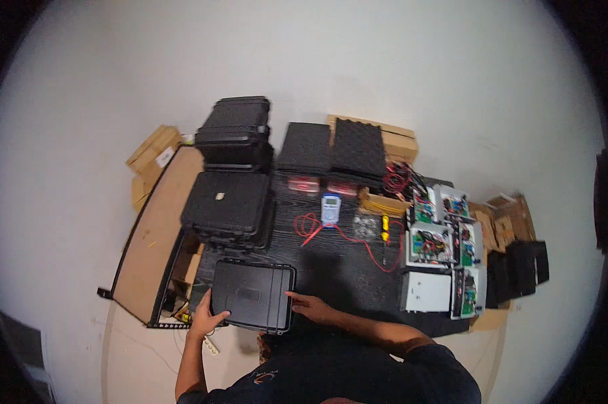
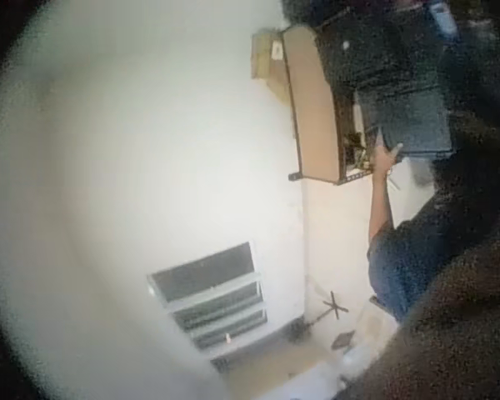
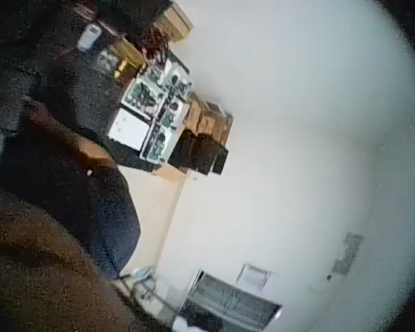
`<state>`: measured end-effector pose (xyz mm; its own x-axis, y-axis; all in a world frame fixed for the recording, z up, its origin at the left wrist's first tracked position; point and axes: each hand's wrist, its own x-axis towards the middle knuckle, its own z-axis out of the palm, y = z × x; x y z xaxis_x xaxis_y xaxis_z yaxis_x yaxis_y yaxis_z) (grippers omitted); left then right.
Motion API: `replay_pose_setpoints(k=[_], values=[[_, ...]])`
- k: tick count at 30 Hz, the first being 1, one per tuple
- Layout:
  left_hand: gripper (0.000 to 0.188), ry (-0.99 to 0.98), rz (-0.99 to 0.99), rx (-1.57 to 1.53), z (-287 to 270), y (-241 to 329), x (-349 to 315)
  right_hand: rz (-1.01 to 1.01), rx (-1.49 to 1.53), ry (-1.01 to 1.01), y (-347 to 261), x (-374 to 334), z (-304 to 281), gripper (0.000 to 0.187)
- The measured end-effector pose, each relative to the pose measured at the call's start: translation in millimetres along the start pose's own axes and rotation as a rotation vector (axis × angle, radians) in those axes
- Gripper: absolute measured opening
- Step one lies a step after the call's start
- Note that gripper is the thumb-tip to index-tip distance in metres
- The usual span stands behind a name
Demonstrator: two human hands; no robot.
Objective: The person fits a plastic cover over an electronic circuit, then screws it in place with a screwdriver.
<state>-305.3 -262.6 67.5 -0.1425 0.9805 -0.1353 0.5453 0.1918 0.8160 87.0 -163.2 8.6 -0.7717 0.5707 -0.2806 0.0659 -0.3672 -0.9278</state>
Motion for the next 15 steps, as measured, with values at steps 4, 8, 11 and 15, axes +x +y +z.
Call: replay_pose_setpoints(k=[4, 8, 11, 15], values=[[0.126, -0.218, 0.181, 0.091, 32.8, 28.9, 4.0, 0.005, -0.158, 0.224, -30.2, -61.7, -19.2, 0.061], [0.134, -0.433, 0.295, 0.229, 80.5, 60.1, 15.0, -0.005, -0.38, 0.444, -17.1, -125.5, -49.9, 0.065], [0.13, -0.549, 0.385, 0.268, 113.2, 92.6, 26.4, 0.02, -0.583, 0.567, -26.6, -165.3, -56.4, 0.076], [0.127, -0.608, 0.428, 0.33, 148.9, 132.1, 41.7, 0.003, -0.856, 0.605, -49.5, -197.2, -45.6, 0.089]])
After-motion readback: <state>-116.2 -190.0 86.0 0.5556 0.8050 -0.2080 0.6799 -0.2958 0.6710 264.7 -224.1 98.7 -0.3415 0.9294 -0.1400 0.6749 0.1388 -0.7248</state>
